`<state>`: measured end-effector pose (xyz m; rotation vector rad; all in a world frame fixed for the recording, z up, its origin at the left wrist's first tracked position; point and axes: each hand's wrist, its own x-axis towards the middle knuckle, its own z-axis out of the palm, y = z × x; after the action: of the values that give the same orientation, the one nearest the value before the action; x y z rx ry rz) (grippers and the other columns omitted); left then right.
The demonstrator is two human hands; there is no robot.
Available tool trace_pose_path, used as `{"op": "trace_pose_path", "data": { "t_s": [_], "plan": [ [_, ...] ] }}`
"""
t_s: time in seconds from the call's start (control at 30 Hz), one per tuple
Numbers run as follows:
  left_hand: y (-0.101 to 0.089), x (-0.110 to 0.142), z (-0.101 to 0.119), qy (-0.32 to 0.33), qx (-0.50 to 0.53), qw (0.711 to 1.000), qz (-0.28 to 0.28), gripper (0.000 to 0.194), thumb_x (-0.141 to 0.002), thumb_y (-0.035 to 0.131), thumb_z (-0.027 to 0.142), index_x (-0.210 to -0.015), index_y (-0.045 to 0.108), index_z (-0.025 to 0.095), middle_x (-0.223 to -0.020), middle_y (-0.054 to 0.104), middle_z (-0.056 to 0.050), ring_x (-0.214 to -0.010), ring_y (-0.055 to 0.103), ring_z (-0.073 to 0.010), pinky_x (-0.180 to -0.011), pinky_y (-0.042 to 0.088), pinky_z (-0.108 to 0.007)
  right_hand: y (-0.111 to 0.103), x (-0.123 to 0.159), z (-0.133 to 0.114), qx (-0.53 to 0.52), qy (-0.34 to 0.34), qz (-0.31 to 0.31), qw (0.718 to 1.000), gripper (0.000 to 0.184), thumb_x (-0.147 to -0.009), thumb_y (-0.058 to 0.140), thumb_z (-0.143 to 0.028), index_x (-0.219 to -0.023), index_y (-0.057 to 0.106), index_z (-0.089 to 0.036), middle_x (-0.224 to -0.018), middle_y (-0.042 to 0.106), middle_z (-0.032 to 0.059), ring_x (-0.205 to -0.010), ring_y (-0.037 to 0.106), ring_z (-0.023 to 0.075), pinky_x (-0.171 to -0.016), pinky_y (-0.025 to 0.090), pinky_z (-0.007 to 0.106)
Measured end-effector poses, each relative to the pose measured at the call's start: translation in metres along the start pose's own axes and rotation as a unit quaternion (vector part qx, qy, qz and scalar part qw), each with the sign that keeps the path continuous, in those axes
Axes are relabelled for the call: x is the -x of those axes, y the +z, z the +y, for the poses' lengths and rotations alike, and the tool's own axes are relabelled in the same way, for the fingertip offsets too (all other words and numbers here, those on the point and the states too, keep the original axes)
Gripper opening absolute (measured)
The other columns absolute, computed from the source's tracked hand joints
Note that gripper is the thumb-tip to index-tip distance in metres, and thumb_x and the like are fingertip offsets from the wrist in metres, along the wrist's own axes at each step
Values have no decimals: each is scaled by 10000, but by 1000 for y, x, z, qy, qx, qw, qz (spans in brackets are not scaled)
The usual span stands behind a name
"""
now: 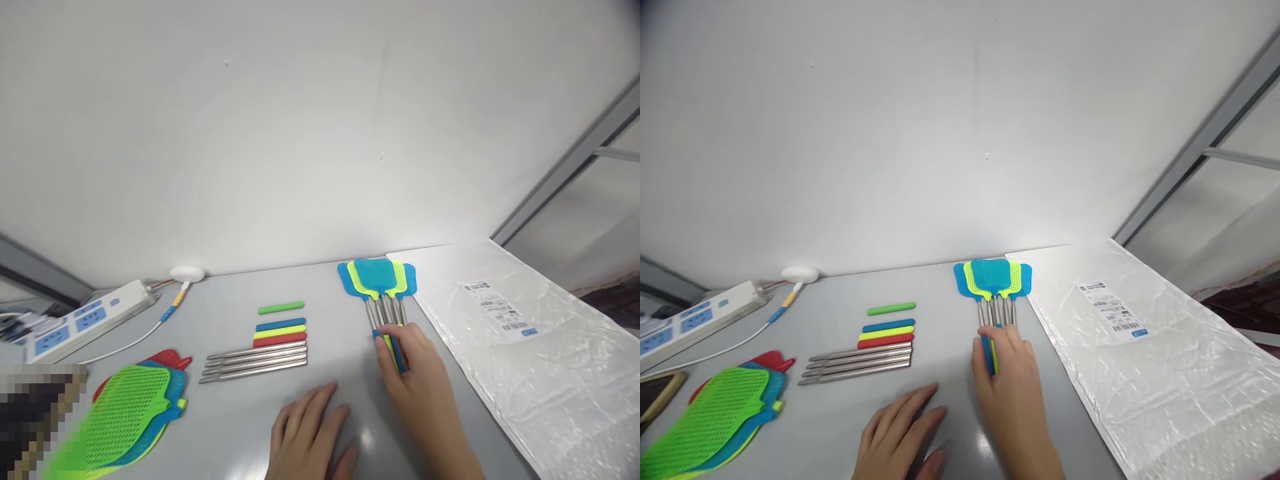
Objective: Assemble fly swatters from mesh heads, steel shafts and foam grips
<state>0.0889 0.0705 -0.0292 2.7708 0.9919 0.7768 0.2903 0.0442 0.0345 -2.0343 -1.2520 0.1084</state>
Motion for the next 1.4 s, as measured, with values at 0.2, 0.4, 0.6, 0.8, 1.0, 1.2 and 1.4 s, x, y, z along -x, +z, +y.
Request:
{"op": "trace_pose_path", "data": {
  "t_s": [0.2, 0.4, 0.6, 0.8, 1.0, 1.2, 1.4],
  "plan": [
    [-20, -3, 1, 21, 84, 996, 5, 267, -872, 562, 268, -1133, 615, 247, -1290, 597, -80, -1139, 566, -247, -923, 495, -409, 9, 11, -10, -22, -89, -20, 996, 188, -955, 456, -351, -917, 605, -242, -749, 533, 2, -692, 501, 168, -656, 371, 305],
    [-51, 12, -15, -47, 94, 994, 9, 267, -916, 503, 250, -1158, 610, 219, -1346, 550, -100, -1227, 504, -268, -961, 496, -465, 25, 30, -43, 56, -201, -143, 967, 213, -970, 416, -292, -912, 612, -232, -813, 586, 15, -694, 505, 162, -669, 380, 305],
    [-75, 38, -44, -186, 94, 978, 32, 316, -965, 428, 276, -1224, 592, 197, -1386, 510, -105, -1305, 424, -270, -1043, 435, -485, 48, -9, -86, 121, -291, -204, 927, 266, -968, 386, -274, -932, 640, -203, -903, 619, 45, -733, 582, 159, -670, 414, 287],
    [-70, 43, -38, -208, 78, 975, 11, 563, -937, 471, 343, -1477, 341, 251, -1573, 255, -75, -1421, 251, -339, -1079, 371, -546, 99, -96, -104, 147, -316, -261, 900, 285, -940, 427, -308, -1028, 660, -167, -1043, 616, 109, -858, 616, 201, -744, 455, 316],
    [-73, 40, -34, -225, 98, 969, -35, 600, -930, 455, 454, -1489, 323, 280, -1587, 220, -35, -1440, 206, -365, -1080, 355, -567, 119, -116, -108, 115, -347, -307, 879, 295, -929, 456, -387, -1022, 663, -199, -1061, 615, 93, -903, 614, 207, -781, 474, 320],
    [-76, 38, -36, -231, 114, 965, -54, 564, -939, 428, 458, -1465, 373, 262, -1580, 243, -28, -1442, 207, -348, -1097, 343, -545, 108, -105, -105, 76, -386, -325, 860, 290, -925, 461, -431, -928, 658, -220, -1063, 598, 77, -934, 597, 213, -829, 464, 351],
    [-76, 37, -35, -229, 90, 968, -53, 473, -937, 452, 407, -1386, 477, 259, -1567, 280, -37, -1435, 228, -346, -1082, 359, -545, 101, -100, -99, 81, -402, -344, 844, 307, -933, 442, -426, -907, 683, -237, -1056, 597, 74, -857, 596, 204, -798, 458, 359]
  ]
}}
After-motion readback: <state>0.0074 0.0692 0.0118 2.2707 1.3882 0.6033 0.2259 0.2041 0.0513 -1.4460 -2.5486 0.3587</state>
